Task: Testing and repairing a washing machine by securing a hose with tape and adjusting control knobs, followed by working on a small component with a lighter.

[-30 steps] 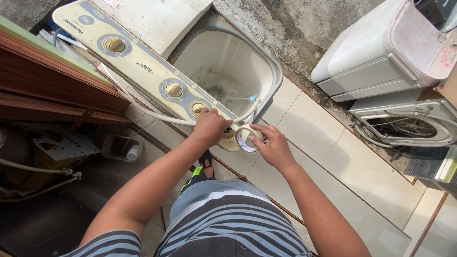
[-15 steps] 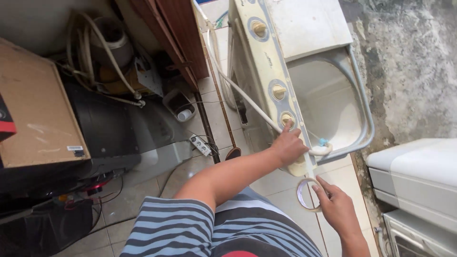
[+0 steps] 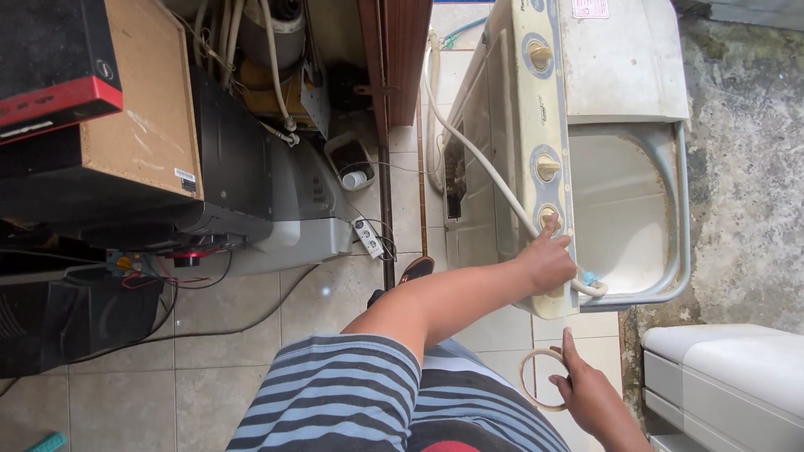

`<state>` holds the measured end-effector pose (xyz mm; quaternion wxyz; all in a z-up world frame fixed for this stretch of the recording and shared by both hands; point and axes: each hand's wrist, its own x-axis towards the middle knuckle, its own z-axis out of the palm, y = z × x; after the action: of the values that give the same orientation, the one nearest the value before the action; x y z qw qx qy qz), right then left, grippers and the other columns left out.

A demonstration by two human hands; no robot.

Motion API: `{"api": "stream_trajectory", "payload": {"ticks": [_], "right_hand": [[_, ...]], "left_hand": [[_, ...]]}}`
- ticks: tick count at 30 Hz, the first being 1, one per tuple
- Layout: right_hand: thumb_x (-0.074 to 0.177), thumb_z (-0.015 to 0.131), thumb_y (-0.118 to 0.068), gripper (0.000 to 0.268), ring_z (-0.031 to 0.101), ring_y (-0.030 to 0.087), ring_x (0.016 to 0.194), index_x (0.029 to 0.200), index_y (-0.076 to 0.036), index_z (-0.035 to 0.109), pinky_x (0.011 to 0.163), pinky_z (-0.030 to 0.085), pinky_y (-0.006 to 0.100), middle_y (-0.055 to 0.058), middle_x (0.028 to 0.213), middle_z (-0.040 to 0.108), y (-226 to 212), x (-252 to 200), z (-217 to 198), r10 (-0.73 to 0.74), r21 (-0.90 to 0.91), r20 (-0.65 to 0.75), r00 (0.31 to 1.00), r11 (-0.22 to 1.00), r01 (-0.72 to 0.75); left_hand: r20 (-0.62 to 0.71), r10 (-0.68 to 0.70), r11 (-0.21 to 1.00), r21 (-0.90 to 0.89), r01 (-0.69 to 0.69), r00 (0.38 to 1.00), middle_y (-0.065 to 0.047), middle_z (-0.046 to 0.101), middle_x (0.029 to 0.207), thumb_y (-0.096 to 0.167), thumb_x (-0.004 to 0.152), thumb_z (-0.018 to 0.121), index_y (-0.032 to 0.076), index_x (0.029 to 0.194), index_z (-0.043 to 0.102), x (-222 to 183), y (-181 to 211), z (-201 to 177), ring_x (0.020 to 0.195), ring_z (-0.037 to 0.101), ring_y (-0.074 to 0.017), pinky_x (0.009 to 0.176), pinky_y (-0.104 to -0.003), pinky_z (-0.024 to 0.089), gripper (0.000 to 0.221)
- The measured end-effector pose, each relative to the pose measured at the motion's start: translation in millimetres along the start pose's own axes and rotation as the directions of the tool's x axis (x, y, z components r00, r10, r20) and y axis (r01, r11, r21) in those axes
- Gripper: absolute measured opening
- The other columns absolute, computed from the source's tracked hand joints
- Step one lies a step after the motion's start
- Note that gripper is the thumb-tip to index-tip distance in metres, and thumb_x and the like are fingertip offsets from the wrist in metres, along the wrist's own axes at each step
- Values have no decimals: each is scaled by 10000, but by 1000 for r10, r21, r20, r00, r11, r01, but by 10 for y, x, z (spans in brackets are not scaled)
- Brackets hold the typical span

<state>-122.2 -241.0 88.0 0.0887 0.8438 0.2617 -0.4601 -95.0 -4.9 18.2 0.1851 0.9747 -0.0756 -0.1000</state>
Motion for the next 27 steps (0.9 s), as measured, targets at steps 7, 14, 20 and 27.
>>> {"api": "stream_trajectory", "payload": {"ticks": [7, 14, 20, 27], "right_hand": [[932, 679, -209, 719, 671, 274, 767, 1595, -157, 405, 841, 513, 372, 108, 1017, 769, -293, -322, -109, 165, 603, -87, 983, 793, -80], [873, 712, -60, 617, 494, 145, 563, 1470, -19, 563, 577, 371, 225, 21, 859, 661, 256, 199, 528, 64, 988, -80, 995, 135, 71], [1089, 480, -284, 376, 634, 129, 1126, 1392, -96, 600, 911, 485, 251, 76, 1252, 672, 394, 454, 749, -34, 967, 54, 998, -246, -60], [1029, 600, -324, 358, 535, 165, 767, 1307, -115, 685, 652, 465, 347, 58, 998, 618, 51, 414, 452, 133, 974, 46, 990, 213, -74]], "left_hand": [[-51, -19, 1000, 7, 19, 999, 24, 745, 867, 100, 950, 586, 203, 1036, 679, -97, 72, 29, 1248, 509, -289, 1286, -713, 78, 162], [-223, -385, 743, -650, 157, 896, -109, 597, 1290, 406, 907, 626, 149, 1352, 572, -939, 861, 171, 1158, 576, -338, 981, -498, 472, 516], [426, -325, 345, -778, 525, 844, -129, 439, 1498, 778, 496, 489, 61, 1478, 405, -1539, 1064, -366, 1360, 459, -284, 989, -435, 444, 1219], [472, -404, 294, -744, 600, 783, -76, 538, 1414, 624, 536, 565, 89, 1464, 474, -1492, 1038, -215, 1318, 494, -260, 951, -428, 461, 1075]]}}
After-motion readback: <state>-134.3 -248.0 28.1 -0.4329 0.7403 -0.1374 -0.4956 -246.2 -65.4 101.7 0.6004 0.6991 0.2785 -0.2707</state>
